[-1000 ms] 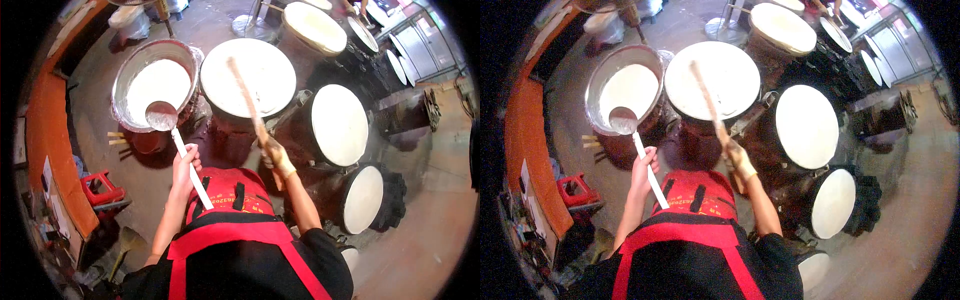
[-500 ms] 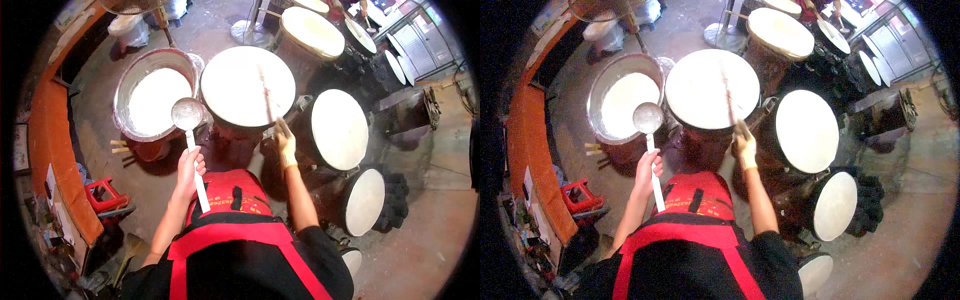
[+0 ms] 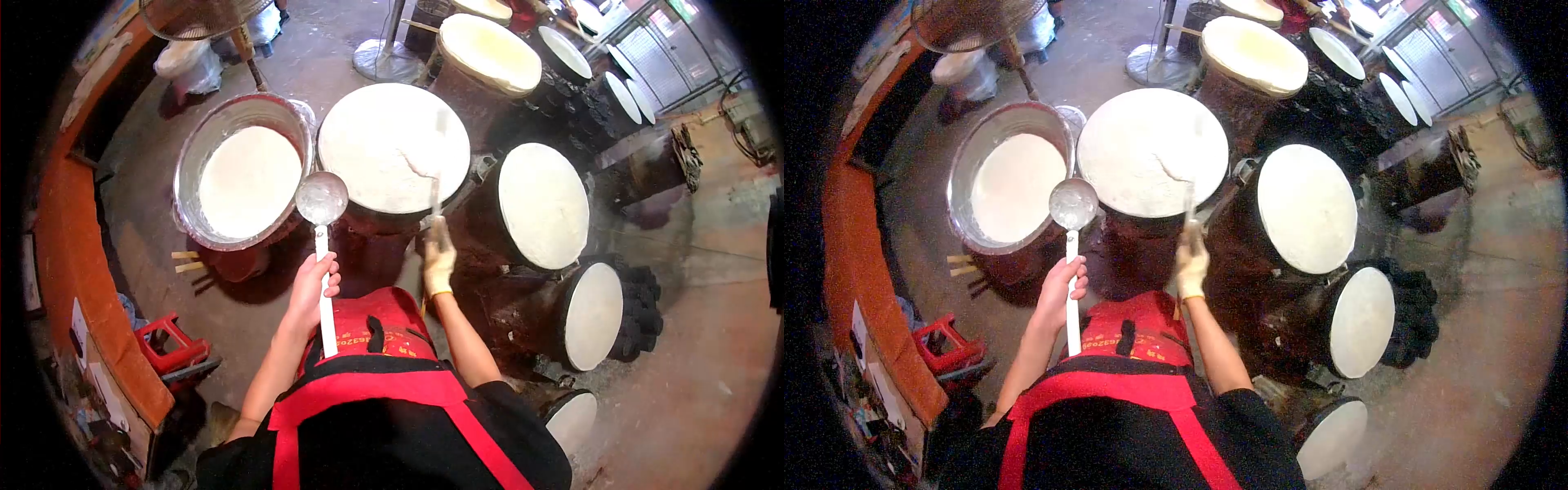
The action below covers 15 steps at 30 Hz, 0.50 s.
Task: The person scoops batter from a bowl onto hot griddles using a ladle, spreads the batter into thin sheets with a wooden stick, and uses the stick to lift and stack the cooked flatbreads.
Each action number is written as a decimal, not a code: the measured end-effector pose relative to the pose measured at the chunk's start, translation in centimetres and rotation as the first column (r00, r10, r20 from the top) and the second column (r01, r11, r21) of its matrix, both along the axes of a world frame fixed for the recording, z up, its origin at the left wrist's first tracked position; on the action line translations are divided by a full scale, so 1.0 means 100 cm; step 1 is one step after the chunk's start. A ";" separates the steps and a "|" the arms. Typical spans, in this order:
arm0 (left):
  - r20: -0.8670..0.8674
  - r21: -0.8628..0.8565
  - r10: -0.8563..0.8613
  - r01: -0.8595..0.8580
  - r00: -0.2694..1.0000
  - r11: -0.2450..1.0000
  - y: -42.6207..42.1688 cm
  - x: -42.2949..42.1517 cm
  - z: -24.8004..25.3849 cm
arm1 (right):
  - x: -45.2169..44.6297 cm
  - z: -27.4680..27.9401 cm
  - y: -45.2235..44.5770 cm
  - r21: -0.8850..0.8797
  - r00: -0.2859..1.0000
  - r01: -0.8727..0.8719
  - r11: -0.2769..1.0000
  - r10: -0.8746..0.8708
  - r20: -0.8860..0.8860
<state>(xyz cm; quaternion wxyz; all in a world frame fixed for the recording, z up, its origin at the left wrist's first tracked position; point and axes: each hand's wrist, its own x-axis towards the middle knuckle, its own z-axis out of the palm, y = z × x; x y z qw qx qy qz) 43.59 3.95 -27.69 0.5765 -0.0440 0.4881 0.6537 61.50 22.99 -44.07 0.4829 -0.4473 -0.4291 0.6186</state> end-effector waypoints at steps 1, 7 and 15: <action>0.000 -0.001 -0.016 0.016 1.000 1.000 0.000 -0.001 0.000 | -0.009 0.004 -0.007 0.062 0.988 -0.080 0.995 0.071 0.136; 0.012 0.000 -0.087 0.087 0.996 0.996 0.002 -0.006 -0.001 | -0.011 0.052 0.057 -0.239 0.976 -0.094 0.966 0.137 0.171; -0.255 -0.057 -0.217 0.209 0.942 0.976 0.063 -0.041 -0.043 | 0.058 0.046 -0.028 -0.082 0.921 -0.333 0.939 0.342 0.188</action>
